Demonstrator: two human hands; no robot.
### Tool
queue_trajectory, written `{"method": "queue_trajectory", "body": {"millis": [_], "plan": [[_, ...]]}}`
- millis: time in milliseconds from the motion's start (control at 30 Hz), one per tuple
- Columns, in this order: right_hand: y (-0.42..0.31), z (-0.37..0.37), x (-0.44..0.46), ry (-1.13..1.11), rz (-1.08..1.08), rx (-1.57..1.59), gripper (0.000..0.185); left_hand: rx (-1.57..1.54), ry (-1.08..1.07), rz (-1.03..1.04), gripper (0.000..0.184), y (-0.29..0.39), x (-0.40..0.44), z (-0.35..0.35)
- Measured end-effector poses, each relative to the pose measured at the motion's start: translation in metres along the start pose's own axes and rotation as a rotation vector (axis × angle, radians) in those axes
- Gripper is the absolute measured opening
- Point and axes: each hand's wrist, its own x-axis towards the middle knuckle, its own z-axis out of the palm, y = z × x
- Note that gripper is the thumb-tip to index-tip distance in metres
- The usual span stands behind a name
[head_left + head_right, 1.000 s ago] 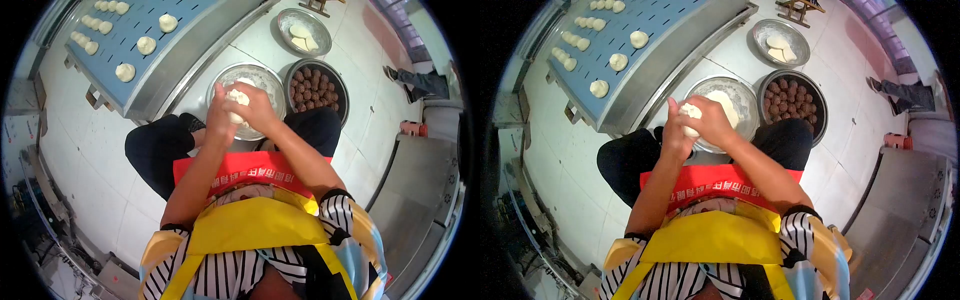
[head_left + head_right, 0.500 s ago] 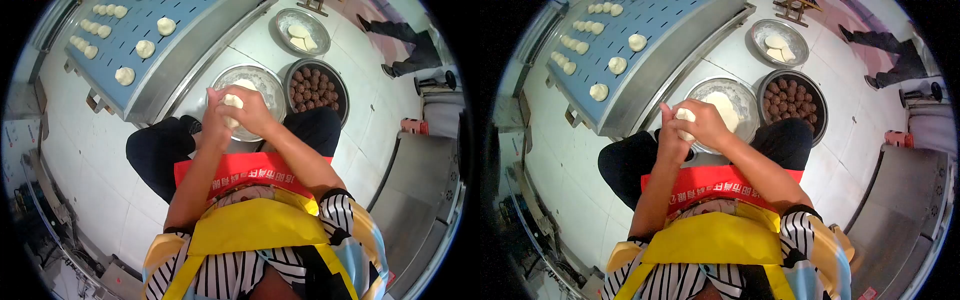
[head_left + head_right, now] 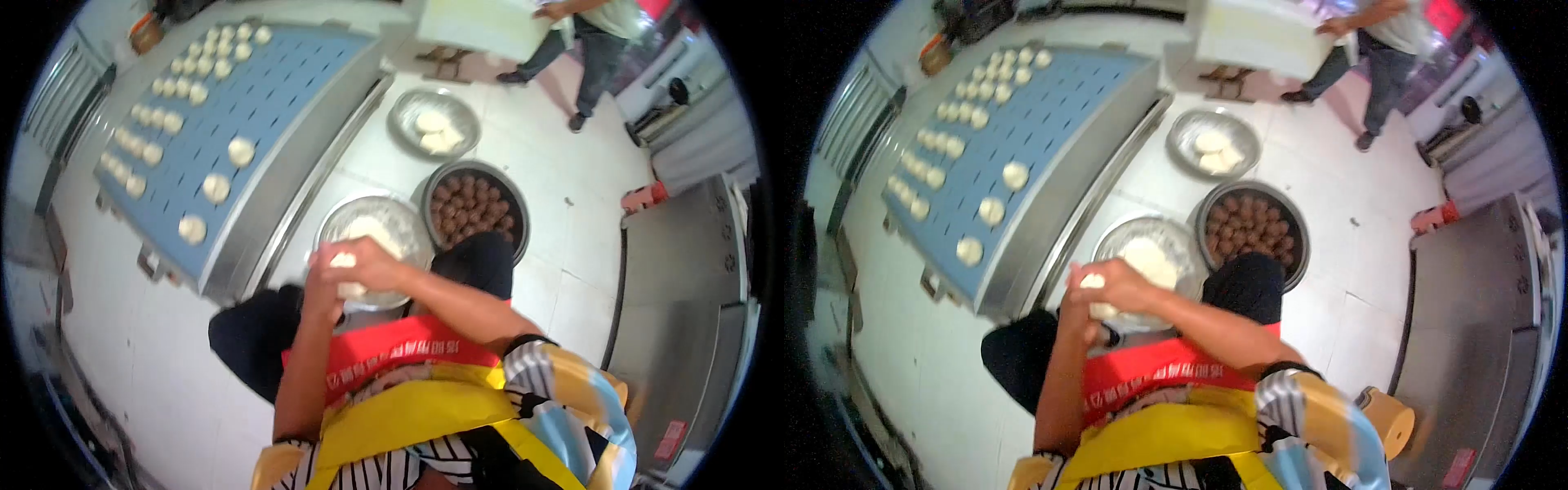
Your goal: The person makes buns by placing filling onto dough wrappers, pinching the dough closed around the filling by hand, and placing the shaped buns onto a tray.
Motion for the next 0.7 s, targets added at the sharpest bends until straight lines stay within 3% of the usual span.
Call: {"method": "queue_trajectory", "body": {"millis": [33,100,200,267,300,433,467,500,533,567,600,700], "plan": [[0.007,0.007,0.001,0.161,-0.062,-0.121,0.028,-0.129,-0.01,0.044,0.062,0.001,-0.004,0.008],[0.002,0.009,0.003,0.261,-0.206,-0.161,0.026,-0.318,-0.057,0.118,0.063,-0.003,-0.002,0.013],[0.016,0.009,0.002,0.127,-0.188,0.093,0.029,-0.265,-0.114,0.063,0.062,-0.003,-0.006,0.004],[0.002,0.005,-0.003,0.099,-0.085,0.138,0.036,-0.128,-0.223,-0.02,0.06,0.001,-0.008,-0.007],[-0.003,0.007,-0.008,0.084,-0.027,0.164,0.039,-0.162,-0.173,-0.008,0.057,-0.011,0.004,-0.01],[0.016,0.009,0.0,0.255,-0.134,-0.148,0.039,-0.408,-0.124,0.171,0.048,-0.025,0.007,0.001],[0.017,0.008,0.0,0.203,-0.116,-0.146,0.037,-0.449,-0.163,0.197,0.048,-0.033,0.013,-0.006],[0.029,0.005,0.002,0.049,-0.189,0.052,0.038,-0.367,-0.216,0.156,0.052,-0.034,0.019,-0.014],[0.007,-0.002,-0.009,-0.051,-0.106,0.099,0.042,-0.234,-0.291,0.093,0.056,-0.029,0.022,-0.022],[-0.017,-0.01,-0.017,-0.115,0.117,0.075,0.046,-0.144,-0.343,0.068,0.06,-0.028,0.027,-0.027],[0.018,-0.002,-0.004,-0.065,0.066,-0.007,0.046,-0.124,-0.348,0.084,0.065,-0.032,0.031,-0.029],[0.019,0.003,0.001,0.233,-0.109,-0.148,0.044,-0.364,-0.268,0.148,0.058,-0.034,0.029,-0.001]]}}
